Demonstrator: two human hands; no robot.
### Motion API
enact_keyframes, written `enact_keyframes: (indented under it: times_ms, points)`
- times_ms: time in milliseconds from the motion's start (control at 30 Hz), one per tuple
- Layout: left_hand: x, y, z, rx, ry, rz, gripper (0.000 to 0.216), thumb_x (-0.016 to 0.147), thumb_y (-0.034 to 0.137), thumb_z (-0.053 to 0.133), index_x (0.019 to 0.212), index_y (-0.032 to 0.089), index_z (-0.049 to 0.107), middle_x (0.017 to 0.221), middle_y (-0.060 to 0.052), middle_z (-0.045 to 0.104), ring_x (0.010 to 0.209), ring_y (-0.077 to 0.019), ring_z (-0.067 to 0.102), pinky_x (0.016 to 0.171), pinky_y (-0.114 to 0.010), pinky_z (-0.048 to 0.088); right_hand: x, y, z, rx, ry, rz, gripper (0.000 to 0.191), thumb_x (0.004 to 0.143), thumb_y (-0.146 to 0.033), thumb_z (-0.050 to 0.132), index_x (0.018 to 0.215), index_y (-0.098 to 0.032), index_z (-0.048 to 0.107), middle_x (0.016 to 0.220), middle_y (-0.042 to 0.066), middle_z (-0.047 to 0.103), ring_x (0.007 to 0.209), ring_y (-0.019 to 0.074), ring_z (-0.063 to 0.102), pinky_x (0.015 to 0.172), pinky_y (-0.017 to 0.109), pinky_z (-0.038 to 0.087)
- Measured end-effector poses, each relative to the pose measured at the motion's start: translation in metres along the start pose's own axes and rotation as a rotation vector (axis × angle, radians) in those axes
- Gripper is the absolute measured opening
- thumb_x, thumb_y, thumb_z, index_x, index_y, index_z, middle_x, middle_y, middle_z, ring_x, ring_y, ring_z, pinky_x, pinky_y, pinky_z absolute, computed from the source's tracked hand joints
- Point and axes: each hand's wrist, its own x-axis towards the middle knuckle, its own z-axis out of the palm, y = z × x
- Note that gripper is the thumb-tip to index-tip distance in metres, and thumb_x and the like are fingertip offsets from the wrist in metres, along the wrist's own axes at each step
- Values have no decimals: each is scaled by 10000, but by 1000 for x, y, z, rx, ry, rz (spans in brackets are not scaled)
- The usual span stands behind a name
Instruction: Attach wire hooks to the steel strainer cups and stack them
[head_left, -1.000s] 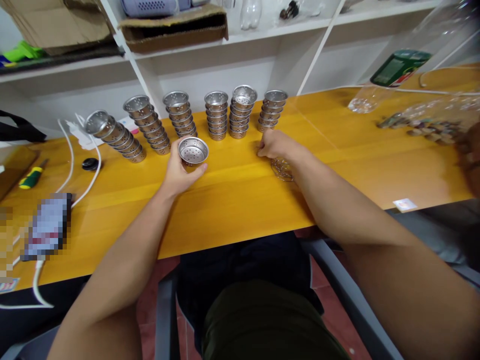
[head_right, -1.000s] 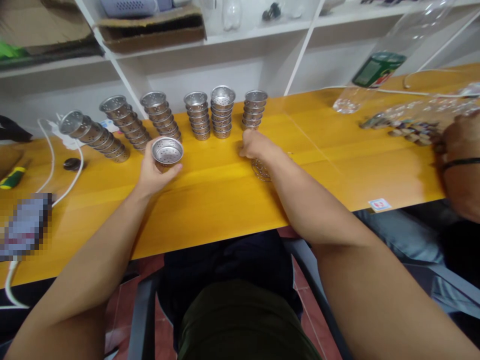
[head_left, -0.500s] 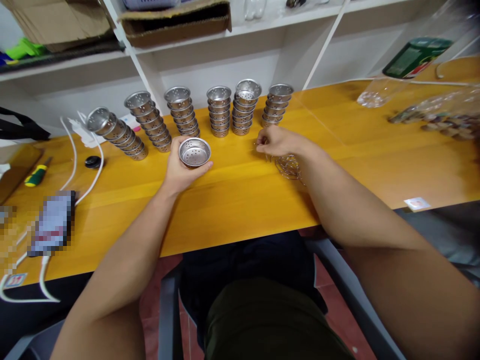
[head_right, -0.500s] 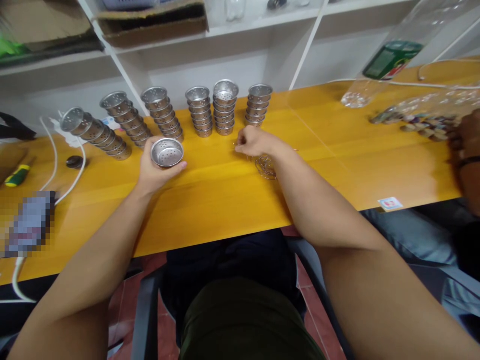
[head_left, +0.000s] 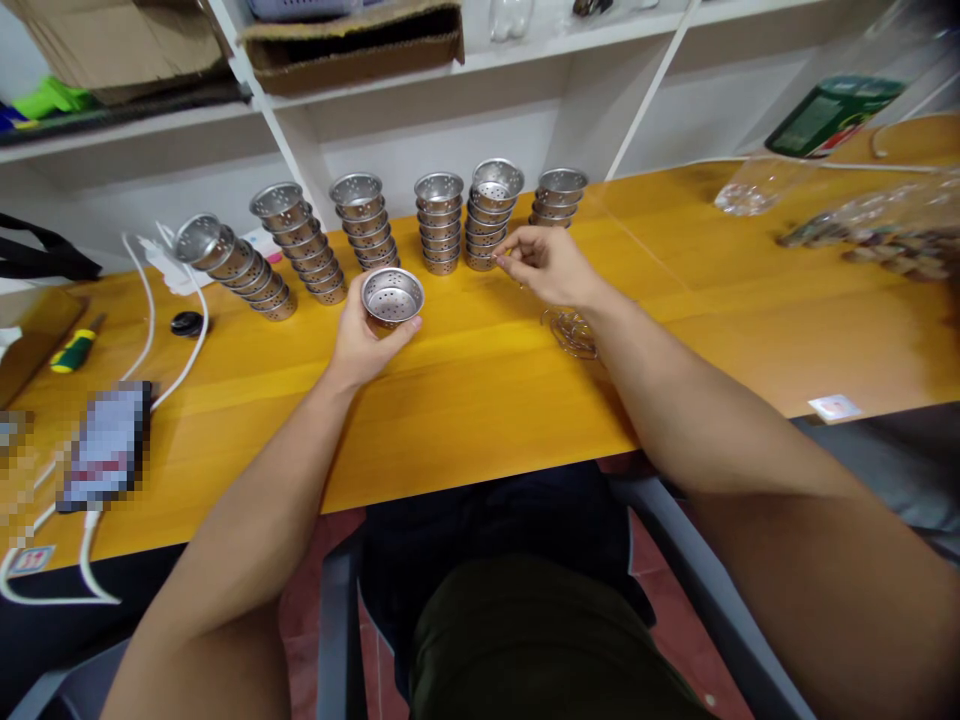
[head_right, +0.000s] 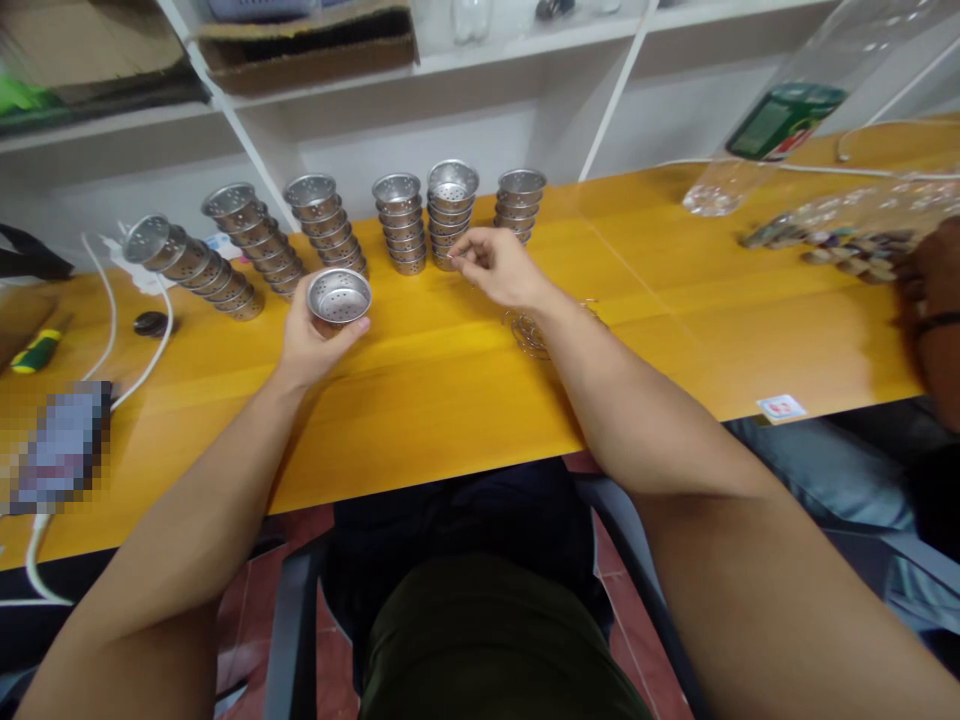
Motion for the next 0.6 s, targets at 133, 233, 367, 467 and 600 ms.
enact_keyframes:
  times_ms: [133,233,367,467,600]
  points:
    - [1,8,1,-22,6,-45,1036,877,911,1046,1575,283,607,1439,-124,781,1277,-322,856,1167,-499,735,1,-9,9,46,82,-41,663,940,-883,1002,1023,-258,797,734,10,652,665,172,493,588,334,438]
    - [0,11,4,-38,5,-82,1041,861,917,1054,1556,279,616,1427,-122,776,1268,-319,848,1160,-500,730,-2,-27,23,90,60,-65,615,988,-816,1001,1035,-230,818,767,21,690,674,161,522,576,315,419]
    - [-2,10,12,-57,-9,-86,1036,872,899,1060,1563,286,591,1455,-118,751,1297,-311,832,1196,-500,710,-10,-60,52,152,-26,-88,426,1064,-595,971,1089,-191,839,738,-25,611,637,125,458,581,297,375]
    - [-3,9,21,-85,-31,-72,1033,876,890,1066,1569,302,573,1470,-105,729,1307,-300,828,1199,-480,704,-12,-72,74,166,-27,-100,282,1085,-444,917,1086,-181,814,727,-55,566,620,108,420,588,282,347]
    - [-3,12,27,-116,-59,-64,1018,885,880,1067,1569,313,570,1478,-99,728,1313,-290,834,1154,-437,717,-10,-71,92,136,3,-86,124,1068,-275,851,1034,-191,767,717,-73,554,616,103,418,620,281,347]
